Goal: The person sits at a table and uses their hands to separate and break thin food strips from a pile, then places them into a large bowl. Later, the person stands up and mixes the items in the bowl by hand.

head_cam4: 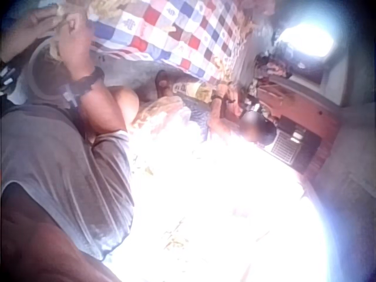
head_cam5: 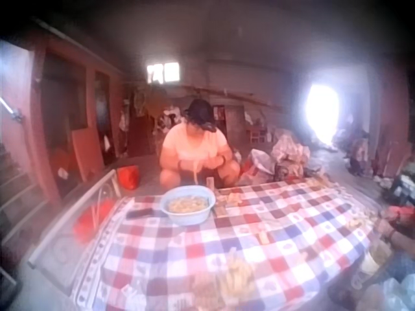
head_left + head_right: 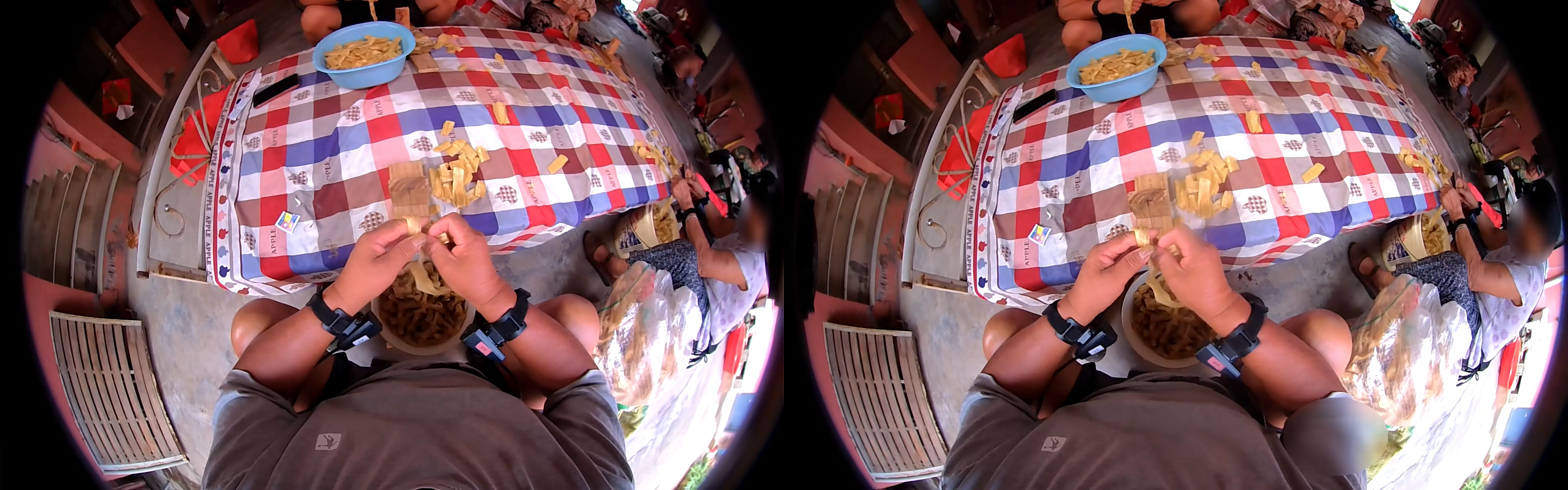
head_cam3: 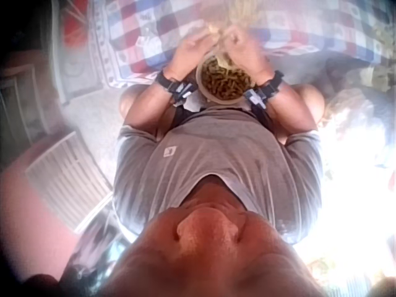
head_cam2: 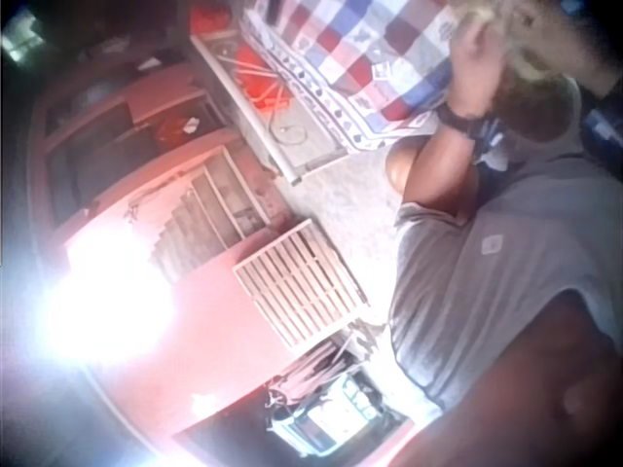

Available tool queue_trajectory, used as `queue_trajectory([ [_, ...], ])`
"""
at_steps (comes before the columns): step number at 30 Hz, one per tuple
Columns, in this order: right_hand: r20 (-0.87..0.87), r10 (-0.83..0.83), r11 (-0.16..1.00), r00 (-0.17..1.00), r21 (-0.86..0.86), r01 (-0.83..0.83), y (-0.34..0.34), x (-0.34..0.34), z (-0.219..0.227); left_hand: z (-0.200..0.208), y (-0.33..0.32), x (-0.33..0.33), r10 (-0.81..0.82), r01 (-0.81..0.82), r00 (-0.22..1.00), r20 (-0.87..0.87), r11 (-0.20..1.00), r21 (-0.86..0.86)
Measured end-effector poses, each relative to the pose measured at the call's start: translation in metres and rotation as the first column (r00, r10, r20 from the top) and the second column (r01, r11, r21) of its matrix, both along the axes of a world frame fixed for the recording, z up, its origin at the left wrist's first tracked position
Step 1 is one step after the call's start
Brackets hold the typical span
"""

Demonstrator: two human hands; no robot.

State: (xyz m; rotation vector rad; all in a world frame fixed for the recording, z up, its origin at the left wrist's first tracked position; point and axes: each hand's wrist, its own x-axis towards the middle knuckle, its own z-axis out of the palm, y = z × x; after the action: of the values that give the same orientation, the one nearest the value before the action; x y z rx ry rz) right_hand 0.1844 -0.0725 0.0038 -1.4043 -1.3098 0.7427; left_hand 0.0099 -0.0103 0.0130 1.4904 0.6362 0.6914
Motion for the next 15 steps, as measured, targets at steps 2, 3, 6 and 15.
queue_trajectory([
  [2,0.031,0.000,0.998,1.000,0.067,-0.002,0.001,-0.004,0.002,0.001,-0.001,0.001,-0.001,0.019,0.997,0.075,0.969,-0.247],
  [3,-0.007,0.024,0.999,1.000,0.037,-0.024,0.001,-0.004,0.001,0.001,0.000,0.001,0.009,0.017,0.996,0.086,0.953,-0.302],
  [6,-0.153,0.078,0.996,0.985,-0.024,-0.082,0.000,-0.003,-0.004,-0.002,0.005,0.003,0.001,0.031,0.996,0.088,0.932,-0.362],
  [15,-0.302,0.095,0.986,0.948,-0.104,-0.132,-0.002,0.001,0.000,-0.006,-0.001,0.007,-0.060,0.057,0.998,-0.020,0.989,-0.140],
])
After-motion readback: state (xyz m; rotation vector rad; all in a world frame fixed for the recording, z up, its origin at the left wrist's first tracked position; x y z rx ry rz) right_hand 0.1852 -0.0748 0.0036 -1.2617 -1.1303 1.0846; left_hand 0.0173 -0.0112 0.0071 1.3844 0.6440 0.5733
